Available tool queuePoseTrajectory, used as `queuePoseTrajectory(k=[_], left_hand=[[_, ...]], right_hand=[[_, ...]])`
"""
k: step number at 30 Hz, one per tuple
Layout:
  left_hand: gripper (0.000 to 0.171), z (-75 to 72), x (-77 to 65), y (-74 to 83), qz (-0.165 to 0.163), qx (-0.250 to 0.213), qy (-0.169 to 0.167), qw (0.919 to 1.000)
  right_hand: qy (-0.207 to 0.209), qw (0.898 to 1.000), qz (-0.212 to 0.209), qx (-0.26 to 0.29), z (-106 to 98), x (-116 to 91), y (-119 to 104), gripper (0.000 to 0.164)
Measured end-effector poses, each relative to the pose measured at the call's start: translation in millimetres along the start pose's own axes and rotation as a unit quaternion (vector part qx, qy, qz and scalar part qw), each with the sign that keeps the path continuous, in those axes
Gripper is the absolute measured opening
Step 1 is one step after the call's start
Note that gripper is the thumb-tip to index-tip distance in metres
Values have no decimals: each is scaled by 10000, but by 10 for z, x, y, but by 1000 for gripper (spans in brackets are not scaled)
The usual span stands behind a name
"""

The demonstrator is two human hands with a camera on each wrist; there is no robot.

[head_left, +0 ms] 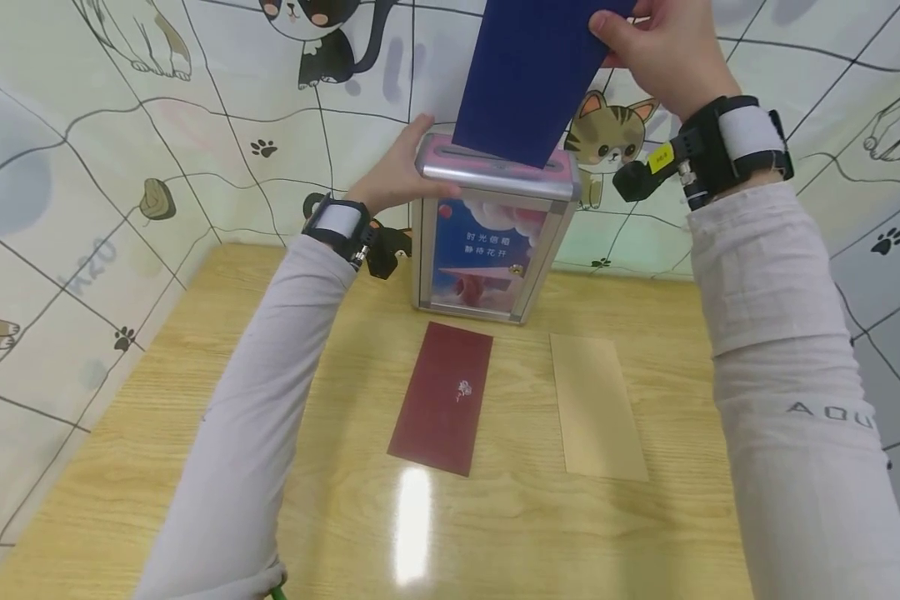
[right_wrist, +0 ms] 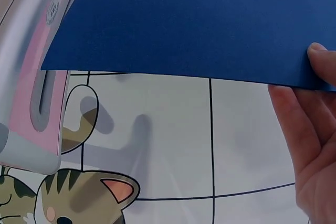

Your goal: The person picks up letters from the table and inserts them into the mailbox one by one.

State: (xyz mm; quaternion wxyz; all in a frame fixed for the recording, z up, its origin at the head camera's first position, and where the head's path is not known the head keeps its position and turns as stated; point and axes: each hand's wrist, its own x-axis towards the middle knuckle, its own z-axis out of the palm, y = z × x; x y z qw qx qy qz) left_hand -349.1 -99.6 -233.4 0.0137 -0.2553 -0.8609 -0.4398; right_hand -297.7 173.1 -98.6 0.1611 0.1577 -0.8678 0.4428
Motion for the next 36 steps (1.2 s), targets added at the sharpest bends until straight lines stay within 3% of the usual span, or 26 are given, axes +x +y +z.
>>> queuePoseTrajectory(k=[9, 14, 19, 36], left_hand=[[108, 72, 45, -91, 176, -620, -35, 9979], [102, 54, -50, 36, 181, -921, -92, 9955], [101, 47, -138, 148, 39, -859, -101, 9962], [104, 77, -140, 106, -205, -1384, -173, 9900]], right_hand=[[-104, 9998, 57, -157, 34, 93, 56, 47], [-171, 9993, 139, -313, 77, 128, 57, 50], [-245, 9989, 165, -372, 128, 140, 90, 53], [-370, 9972, 143, -641, 272, 163, 344, 32]])
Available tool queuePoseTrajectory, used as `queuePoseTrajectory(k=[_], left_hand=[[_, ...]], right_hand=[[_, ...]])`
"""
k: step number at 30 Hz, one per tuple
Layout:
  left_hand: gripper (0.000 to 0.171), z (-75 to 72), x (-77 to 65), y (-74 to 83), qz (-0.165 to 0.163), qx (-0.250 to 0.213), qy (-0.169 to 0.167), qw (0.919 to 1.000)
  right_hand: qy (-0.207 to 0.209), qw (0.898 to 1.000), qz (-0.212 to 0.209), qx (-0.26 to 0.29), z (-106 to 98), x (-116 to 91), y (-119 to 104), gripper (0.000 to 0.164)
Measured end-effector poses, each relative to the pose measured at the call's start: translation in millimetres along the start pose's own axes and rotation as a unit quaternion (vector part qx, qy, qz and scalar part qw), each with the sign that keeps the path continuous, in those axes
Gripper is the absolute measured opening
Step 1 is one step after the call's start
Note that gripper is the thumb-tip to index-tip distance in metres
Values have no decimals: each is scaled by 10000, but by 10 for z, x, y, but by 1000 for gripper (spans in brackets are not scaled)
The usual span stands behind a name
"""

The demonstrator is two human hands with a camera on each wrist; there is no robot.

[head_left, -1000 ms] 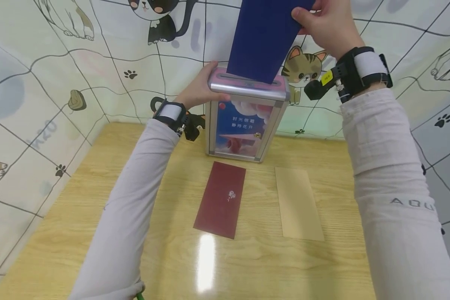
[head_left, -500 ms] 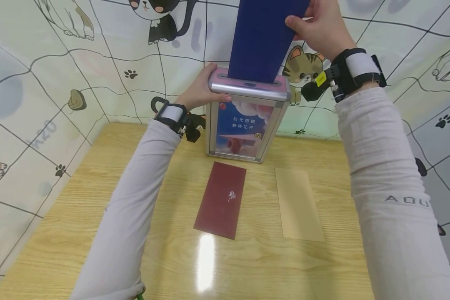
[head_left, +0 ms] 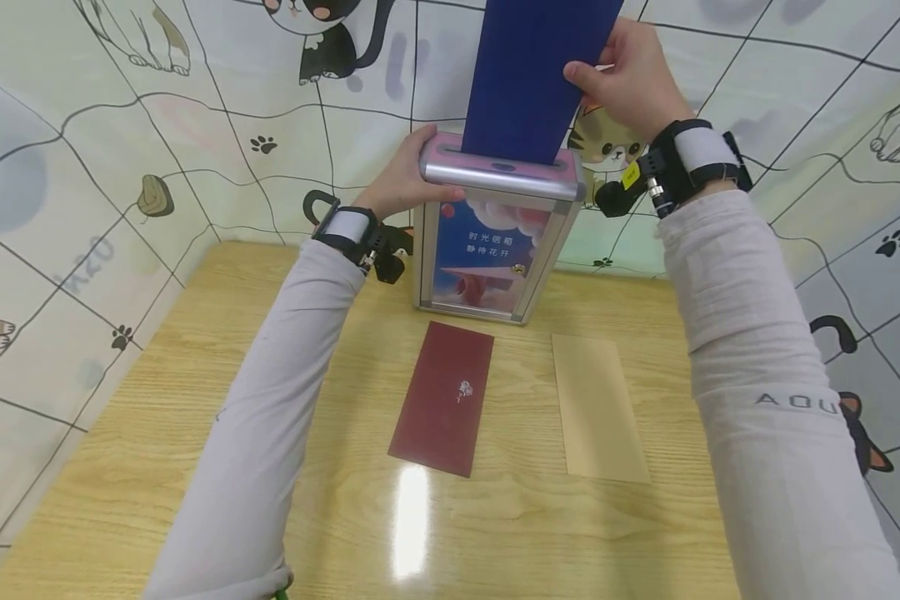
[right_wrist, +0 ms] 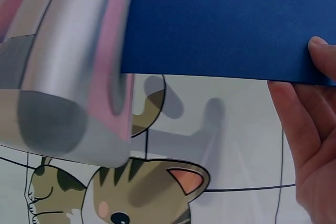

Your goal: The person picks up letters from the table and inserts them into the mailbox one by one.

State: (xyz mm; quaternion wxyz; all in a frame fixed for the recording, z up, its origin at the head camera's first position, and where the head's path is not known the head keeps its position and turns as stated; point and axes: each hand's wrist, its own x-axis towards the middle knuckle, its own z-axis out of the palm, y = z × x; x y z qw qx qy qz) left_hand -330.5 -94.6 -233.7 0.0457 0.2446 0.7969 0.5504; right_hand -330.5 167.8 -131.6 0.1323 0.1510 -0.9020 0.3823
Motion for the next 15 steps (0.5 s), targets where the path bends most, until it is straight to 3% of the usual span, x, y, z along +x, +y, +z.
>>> queuePoseTrajectory(k=[7, 11, 15], left_hand=[[104, -1, 17, -14, -11, -153, 7, 9999], [103, -1, 5, 5, 6, -47, -4, 10000], [105, -18, 96, -121, 59, 207, 92, 9997]], right_hand=[[-234, 9994, 174, 180, 136, 4, 108, 31], [-364, 9992, 136, -64, 200, -1, 180, 32], [-465, 9982, 56, -374, 232, -10, 255, 32]])
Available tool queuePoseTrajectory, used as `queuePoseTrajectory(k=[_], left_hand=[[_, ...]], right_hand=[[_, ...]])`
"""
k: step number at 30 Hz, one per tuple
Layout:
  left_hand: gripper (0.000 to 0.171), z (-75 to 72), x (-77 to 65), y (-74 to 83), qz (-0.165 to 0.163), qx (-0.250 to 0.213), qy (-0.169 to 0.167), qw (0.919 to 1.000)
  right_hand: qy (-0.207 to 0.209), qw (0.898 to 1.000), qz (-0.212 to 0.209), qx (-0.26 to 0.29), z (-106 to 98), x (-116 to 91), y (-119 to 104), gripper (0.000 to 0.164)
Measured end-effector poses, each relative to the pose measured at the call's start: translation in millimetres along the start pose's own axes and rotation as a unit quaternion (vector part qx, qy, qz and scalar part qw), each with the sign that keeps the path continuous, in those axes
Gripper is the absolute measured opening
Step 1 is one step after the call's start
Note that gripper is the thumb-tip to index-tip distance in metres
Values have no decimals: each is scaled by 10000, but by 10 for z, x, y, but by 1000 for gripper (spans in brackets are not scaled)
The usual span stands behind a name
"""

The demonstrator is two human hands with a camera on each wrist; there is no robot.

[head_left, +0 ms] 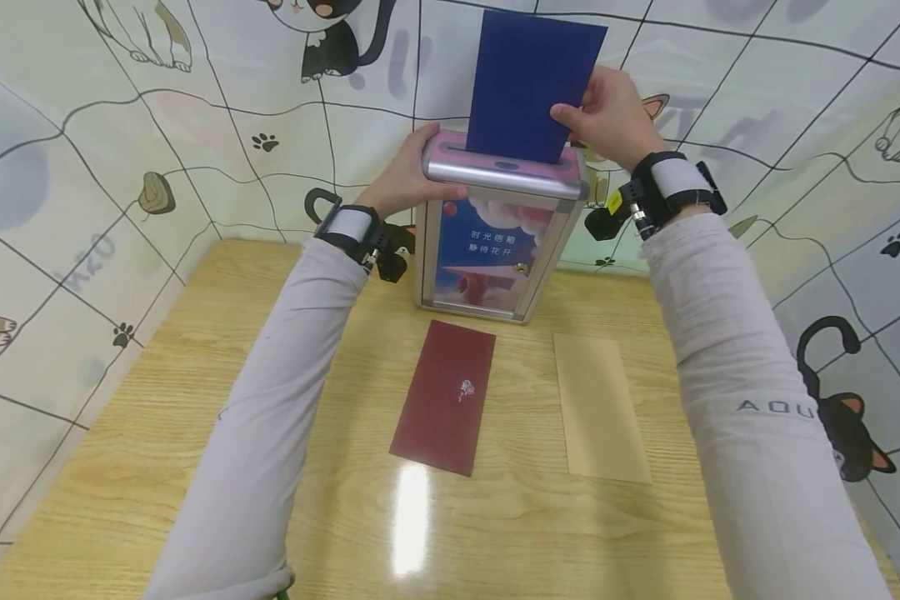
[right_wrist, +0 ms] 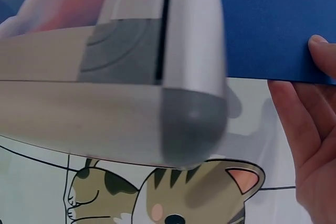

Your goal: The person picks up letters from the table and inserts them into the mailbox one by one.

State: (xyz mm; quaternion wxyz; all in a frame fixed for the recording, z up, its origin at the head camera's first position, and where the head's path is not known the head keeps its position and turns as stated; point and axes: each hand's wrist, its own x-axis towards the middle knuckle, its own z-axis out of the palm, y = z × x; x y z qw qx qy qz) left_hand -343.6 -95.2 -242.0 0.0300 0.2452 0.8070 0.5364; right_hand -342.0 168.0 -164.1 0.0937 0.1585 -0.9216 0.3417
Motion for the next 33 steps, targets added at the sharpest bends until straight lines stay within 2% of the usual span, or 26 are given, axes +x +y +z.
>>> queuePoseTrajectory(k=[3, 6, 12, 15, 17, 19, 21, 23, 27, 33], left_hand=[[106, -4, 81, -109, 76, 24, 71, 9999], [105, 7, 83, -108, 75, 5, 71, 9999], [106, 18, 93, -114, 44, 171, 115, 9998], [105, 16, 98, -121, 87, 181, 148, 9997], [110, 15, 91, -128, 88, 385, 241, 9989], [116, 11, 58, -133, 7, 671, 381, 9970], [124, 4, 4, -136, -130, 1009, 514, 9935], [130, -8, -65, -142, -294, 1292, 563, 9896], [130, -18, -178, -150, -461, 1470, 397, 9873], [127, 7, -263, -165, -517, 1553, 260, 9862]], right_hand=[[-120, 9997, -9, 217, 32, 4, 36, 30], [-218, 9989, 113, 397, 76, 2, 62, 28], [-338, 9992, 215, -95, 137, -18, 105, 33], [-387, 9991, 182, -50, 143, -32, 114, 35], [-484, 9986, 157, 106, 137, -42, 119, 40], [-703, 9974, 88, 135, 120, -68, 131, 55], [-1008, 9948, -96, -57, 102, -108, 155, 68], [-1301, 9911, -238, -140, 85, -157, 196, 76], [-1561, 9871, -336, -140, 84, -236, 283, 76], [-1569, 9865, -444, -175, 113, -312, 371, 75]])
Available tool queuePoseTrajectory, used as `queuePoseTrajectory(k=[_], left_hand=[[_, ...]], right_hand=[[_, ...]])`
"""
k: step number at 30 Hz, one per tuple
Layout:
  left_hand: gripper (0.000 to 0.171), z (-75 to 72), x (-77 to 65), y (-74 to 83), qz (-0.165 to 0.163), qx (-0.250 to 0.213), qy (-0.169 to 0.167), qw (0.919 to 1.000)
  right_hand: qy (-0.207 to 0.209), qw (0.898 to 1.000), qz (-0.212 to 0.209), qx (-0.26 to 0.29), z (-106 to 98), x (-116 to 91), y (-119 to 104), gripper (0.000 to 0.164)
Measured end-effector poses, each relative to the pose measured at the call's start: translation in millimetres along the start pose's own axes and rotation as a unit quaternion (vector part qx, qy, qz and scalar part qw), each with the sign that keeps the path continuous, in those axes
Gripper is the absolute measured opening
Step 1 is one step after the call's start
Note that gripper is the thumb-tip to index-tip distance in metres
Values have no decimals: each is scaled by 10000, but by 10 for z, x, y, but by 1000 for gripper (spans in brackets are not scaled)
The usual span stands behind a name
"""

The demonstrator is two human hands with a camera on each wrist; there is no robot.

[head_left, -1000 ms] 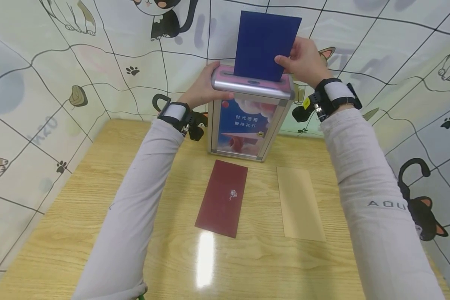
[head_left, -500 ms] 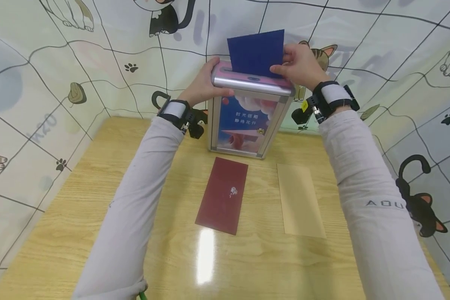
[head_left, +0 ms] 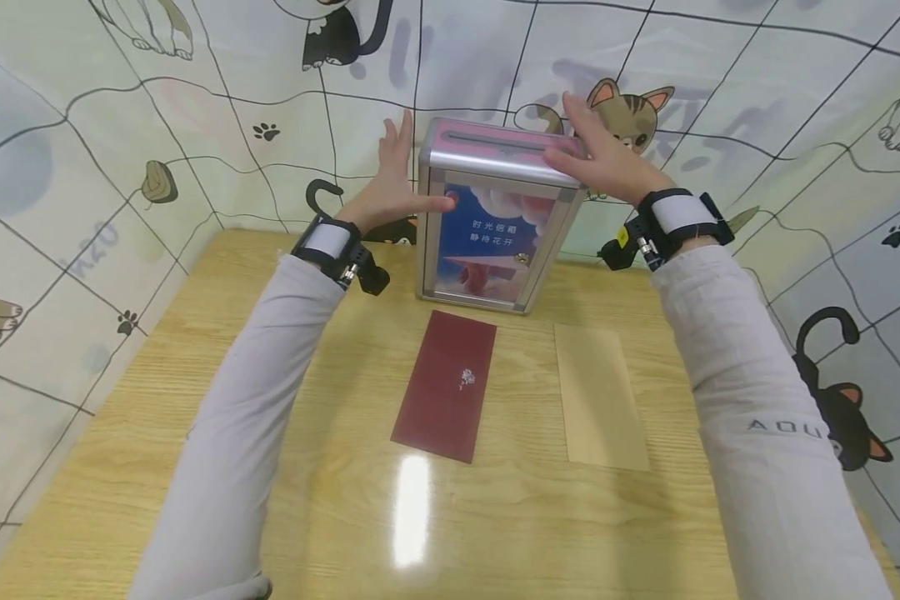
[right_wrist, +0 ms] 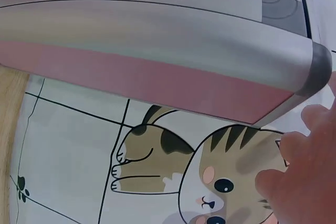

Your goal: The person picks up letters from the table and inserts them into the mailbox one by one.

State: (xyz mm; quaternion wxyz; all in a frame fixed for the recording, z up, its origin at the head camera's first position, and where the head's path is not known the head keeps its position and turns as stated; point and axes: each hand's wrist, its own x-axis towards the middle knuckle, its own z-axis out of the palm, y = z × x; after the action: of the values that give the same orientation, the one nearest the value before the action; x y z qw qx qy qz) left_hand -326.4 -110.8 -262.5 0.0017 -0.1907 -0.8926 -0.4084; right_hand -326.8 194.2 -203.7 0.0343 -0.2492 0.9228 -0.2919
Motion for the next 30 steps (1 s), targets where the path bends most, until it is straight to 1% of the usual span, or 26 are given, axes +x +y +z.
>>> queuePoseTrajectory(k=[6, 10, 15, 18, 22, 26, 30], left_hand=[[129, 37, -81, -32, 98, 101, -18, 9999], [129, 35, -141, -55, 104, 192, 78, 9997], [132, 37, -223, -75, 121, 258, 149, 9995], [130, 41, -281, -108, 131, 206, 79, 9997], [126, 54, -370, -161, 153, 200, -36, 9997], [125, 67, -482, -186, 167, 224, -76, 9996], [125, 68, -598, -179, 198, 41, -95, 9998]], right_hand=[[138, 9998, 128, -44, 36, -117, 30, 78], [339, 9993, -27, -125, 60, -185, 52, 82], [502, 9983, -207, -193, 94, -295, 117, 84], [581, 9978, -244, -183, 127, -384, 162, 85], [602, 9977, -206, -237, 189, -537, 210, 86], [507, 9980, -172, -338, 261, -707, 250, 87], [444, 9977, -200, -478, 338, -842, 292, 89]])
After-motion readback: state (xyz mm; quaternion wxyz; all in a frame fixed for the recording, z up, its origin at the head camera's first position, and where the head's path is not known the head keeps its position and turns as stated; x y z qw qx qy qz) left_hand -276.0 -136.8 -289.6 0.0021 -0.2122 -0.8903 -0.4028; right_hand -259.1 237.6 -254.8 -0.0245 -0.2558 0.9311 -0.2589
